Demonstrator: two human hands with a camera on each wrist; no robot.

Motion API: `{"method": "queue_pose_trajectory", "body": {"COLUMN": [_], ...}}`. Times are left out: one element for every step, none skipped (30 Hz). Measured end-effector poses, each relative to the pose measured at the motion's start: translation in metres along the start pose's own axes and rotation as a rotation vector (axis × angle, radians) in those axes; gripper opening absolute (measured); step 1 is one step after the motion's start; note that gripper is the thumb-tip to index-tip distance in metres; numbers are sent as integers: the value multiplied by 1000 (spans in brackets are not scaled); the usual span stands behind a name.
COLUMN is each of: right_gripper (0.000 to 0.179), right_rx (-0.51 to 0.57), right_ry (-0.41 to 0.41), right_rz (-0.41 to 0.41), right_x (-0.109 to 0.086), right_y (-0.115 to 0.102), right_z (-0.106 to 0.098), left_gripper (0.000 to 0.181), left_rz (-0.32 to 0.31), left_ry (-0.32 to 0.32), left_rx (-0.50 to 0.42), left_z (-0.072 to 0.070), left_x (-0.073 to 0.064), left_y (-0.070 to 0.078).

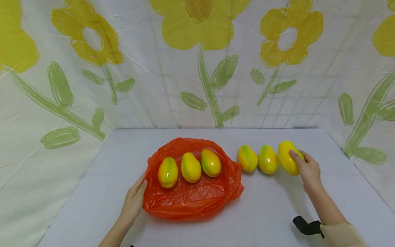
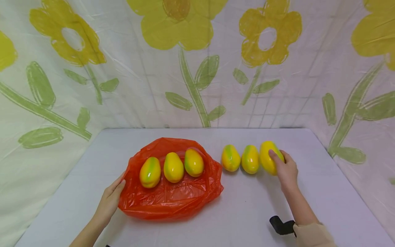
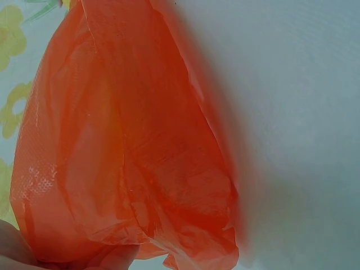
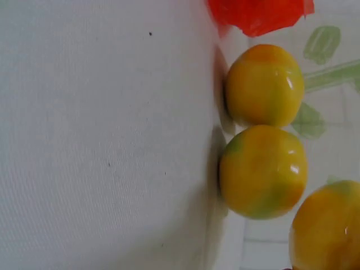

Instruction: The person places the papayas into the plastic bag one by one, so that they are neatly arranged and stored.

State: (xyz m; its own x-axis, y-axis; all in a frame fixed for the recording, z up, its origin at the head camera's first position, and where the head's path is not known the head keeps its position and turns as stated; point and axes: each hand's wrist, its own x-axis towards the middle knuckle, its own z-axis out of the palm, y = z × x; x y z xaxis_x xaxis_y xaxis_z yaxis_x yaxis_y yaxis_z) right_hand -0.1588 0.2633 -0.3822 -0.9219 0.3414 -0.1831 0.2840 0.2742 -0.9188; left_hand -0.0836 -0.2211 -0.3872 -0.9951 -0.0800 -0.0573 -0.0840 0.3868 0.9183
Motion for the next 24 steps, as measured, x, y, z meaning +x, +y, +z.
{"method": "queue_pose_trajectory", "body": {"right_gripper": [81,81,81,81,80,80,80,79,79,79,79,79,80,80,80,80,80,79,79,78,77,77,76,75], "right_rx": [6,11,14,22,25,27,28,31,31,35,36,39,42,47,54,64,71,80,87,94,95,97,97,97], "right_ry": [-9,-18,-28,-33,-38,-42,-48,-52,-58,-62,-68,-72,-77,-80,-85,-88,-90,-91,-94,-96,-101,-107,-112,-119], "right_rz": [0,1,-1,0,-3,-6,-10,-14,-20,-23,-26,-30,-31,-32,-33,-32,-30,-30,-31,-33,-35,-36,-36,-41], "right_x": [-2,-4,-6,-8,-9,-11,-13,-15,-16,-18,-20,-21,-22,-24,-25,-26,-28,-29,-30,-31,-33,-34,-36,-37], "right_y": [-1,-1,-1,-2,-3,-3,-4,-4,-5,-6,-7,-7,-8,-8,-9,-10,-10,-11,-12,-13,-14,-15,-15,-16], "right_z": [1,2,4,5,6,7,8,9,9,10,11,12,13,13,14,15,16,17,18,20,21,22,23,24], "left_gripper": [50,50,50,50,50,50,50,50,50,50,50,50,49,49,50,49,49,49,49,49,49,49,49,49], "left_rz": [5,5,6,7,7,13,14,10,14,17,18,16,11,7,8,7,5,3,7,8,7,7,6,6], "left_ry": [-1,-1,-1,0,-1,-1,-1,-1,-3,-4,-5,-5,-7,-7,-8,-8,-9,-10,-10,-10,-11,-12,-12,-12], "left_rx": [1,2,3,2,3,4,6,7,8,9,9,11,9,10,9,9,9,9,8,9,8,8,7,8], "left_z": [0,0,0,0,0,0,0,0,1,1,1,1,1,1,1,1,2,2,2,2,2,2,2,2], "left_x": [0,0,1,0,1,1,1,1,1,1,1,1,1,0,0,0,-1,-1,-1,-1,-1,-1,-1,-1], "left_y": [0,-1,-1,-1,-1,-2,-2,-2,-2,-1,-1,-1,-1,0,0,0,1,1,1,1,1,1,0,0]}}
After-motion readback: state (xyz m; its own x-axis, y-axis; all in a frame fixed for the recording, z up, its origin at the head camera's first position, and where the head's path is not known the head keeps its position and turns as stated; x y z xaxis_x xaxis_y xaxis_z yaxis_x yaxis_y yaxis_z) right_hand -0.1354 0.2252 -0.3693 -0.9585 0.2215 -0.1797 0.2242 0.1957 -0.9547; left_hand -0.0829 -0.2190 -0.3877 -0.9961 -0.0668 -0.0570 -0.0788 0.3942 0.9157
